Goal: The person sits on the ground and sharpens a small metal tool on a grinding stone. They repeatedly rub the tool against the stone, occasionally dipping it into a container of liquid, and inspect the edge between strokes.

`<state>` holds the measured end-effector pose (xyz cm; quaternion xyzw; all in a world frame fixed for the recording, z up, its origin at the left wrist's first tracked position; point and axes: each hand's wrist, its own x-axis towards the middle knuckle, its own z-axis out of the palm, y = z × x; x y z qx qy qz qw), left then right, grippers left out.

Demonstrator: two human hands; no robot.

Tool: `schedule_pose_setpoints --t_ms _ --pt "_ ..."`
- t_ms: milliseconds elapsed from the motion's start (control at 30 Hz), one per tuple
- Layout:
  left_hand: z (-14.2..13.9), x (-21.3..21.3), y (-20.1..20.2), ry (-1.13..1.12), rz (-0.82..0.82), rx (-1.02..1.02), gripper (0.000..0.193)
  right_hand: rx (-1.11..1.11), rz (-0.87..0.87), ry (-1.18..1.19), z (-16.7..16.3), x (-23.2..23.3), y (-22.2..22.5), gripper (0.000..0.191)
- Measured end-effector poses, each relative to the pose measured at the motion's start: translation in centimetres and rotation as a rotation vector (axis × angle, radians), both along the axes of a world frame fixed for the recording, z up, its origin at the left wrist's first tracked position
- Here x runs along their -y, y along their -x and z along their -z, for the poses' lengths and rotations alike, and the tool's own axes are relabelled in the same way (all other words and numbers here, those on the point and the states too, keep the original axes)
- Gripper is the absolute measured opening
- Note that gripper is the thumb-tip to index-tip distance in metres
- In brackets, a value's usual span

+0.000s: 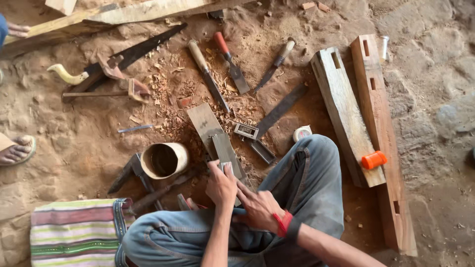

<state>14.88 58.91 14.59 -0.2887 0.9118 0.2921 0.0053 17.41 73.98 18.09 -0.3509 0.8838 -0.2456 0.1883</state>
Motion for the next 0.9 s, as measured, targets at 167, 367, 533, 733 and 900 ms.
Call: schedule_pose_setpoints --t_ms 167,367,533,733,900 --pt "0.4 1.0 6.2 0.100 -0.026 -0.031 0.030 -0.212 0.014 0.057 1.6 1.8 5.4 0.098" --pt "-0.2 -0.8 0.5 0.011 -0.032 -0.177 0.039 -0.135 -0.024 0.078 1.0 -1.2 0.4 0.102" --pt "1.1 -0.5 -0.3 0.004 -0.038 -0.135 0.037 -0.173 0.002 0.071 1.8 -0.6 -0.3 0.096" --pt "1.5 1.0 6.5 -0.013 -0.099 -0.118 0.031 -0.191 0.004 0.093 1.9 1.2 6.3 0.098" --pt "0.0 -1.1 -0.3 -0.072 -0.096 -0.041 0.036 -0.121 -0.025 0.214 0.8 -1.6 0.0 0.103"
